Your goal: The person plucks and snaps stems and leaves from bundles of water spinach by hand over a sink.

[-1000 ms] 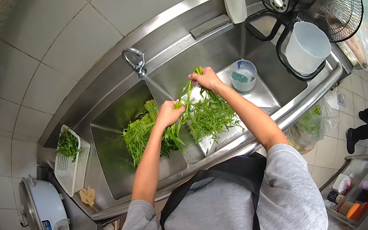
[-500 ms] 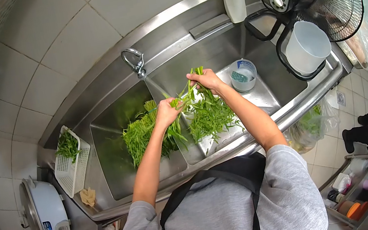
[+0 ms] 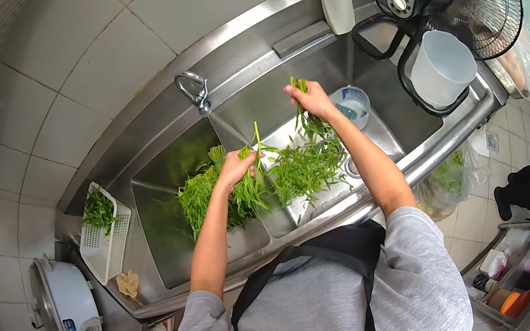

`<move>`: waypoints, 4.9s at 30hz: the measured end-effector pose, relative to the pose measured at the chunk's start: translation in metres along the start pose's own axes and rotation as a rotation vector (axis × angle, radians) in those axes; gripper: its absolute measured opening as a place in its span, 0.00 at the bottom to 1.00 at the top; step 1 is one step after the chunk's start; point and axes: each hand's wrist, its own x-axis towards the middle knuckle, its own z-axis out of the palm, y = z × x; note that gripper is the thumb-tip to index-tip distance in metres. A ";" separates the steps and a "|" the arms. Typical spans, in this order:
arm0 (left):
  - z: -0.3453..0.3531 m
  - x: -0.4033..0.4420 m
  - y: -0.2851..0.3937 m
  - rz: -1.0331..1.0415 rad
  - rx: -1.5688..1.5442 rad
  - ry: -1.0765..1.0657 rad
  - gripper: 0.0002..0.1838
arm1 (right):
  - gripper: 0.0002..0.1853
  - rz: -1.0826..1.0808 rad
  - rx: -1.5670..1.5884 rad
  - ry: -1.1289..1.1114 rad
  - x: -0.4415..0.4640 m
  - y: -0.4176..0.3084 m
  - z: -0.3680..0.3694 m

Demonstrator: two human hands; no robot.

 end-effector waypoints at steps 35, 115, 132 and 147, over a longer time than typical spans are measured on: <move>0.000 -0.002 0.001 0.131 -0.108 0.111 0.10 | 0.15 0.352 0.138 -0.150 -0.016 0.006 -0.003; -0.007 0.008 -0.011 -0.028 -0.600 0.294 0.15 | 0.20 0.441 0.491 -0.317 -0.019 0.010 0.015; 0.064 0.002 0.024 0.165 0.575 0.381 0.12 | 0.16 0.368 0.583 -0.072 -0.023 0.023 0.062; 0.004 -0.005 0.018 0.019 -0.157 0.028 0.15 | 0.20 0.113 0.126 -0.001 -0.011 0.020 0.022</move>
